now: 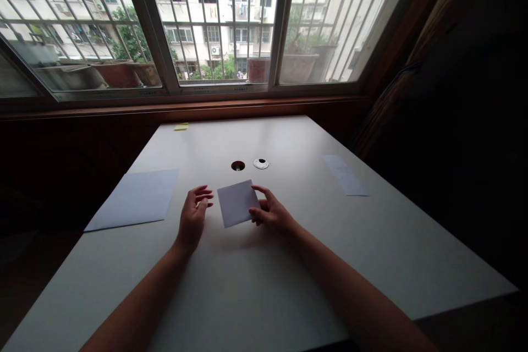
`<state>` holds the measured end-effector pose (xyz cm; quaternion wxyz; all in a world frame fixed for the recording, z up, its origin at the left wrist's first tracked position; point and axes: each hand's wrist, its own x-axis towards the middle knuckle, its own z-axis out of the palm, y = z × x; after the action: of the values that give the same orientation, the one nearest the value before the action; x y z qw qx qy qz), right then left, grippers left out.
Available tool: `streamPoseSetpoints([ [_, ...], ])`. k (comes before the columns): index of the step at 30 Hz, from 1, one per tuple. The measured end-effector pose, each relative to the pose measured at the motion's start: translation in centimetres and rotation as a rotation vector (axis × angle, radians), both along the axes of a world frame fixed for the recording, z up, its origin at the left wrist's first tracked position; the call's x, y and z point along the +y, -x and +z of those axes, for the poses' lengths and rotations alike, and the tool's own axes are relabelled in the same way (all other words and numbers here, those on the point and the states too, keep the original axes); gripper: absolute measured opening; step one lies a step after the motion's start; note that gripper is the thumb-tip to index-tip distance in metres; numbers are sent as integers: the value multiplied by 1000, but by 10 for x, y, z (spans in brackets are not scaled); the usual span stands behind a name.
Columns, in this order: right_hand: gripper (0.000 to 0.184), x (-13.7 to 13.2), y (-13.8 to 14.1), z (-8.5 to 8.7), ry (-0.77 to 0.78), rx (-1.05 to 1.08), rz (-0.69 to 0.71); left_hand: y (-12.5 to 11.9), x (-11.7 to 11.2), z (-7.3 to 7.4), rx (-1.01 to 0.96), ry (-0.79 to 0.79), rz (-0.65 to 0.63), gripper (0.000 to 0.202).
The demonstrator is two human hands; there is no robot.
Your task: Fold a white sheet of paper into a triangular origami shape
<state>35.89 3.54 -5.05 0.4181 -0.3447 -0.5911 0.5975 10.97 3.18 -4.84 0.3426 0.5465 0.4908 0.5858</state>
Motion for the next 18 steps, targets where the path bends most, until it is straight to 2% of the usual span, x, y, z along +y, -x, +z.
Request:
streamPoseSetpoints([
  [3,71,2,0,-1,23,41,-68,0,-6,8,240,-166,-7,22],
  [9,66,1,1,3,79,73,-137,-6,-19,17,659,-489,-183,34],
  [12,67,1,1,6,90,72,-140,-8,-19,15,746,-577,-223,38],
  [18,70,1,0,5,94,76,-90,-8,-15,13,754,-613,-184,21],
])
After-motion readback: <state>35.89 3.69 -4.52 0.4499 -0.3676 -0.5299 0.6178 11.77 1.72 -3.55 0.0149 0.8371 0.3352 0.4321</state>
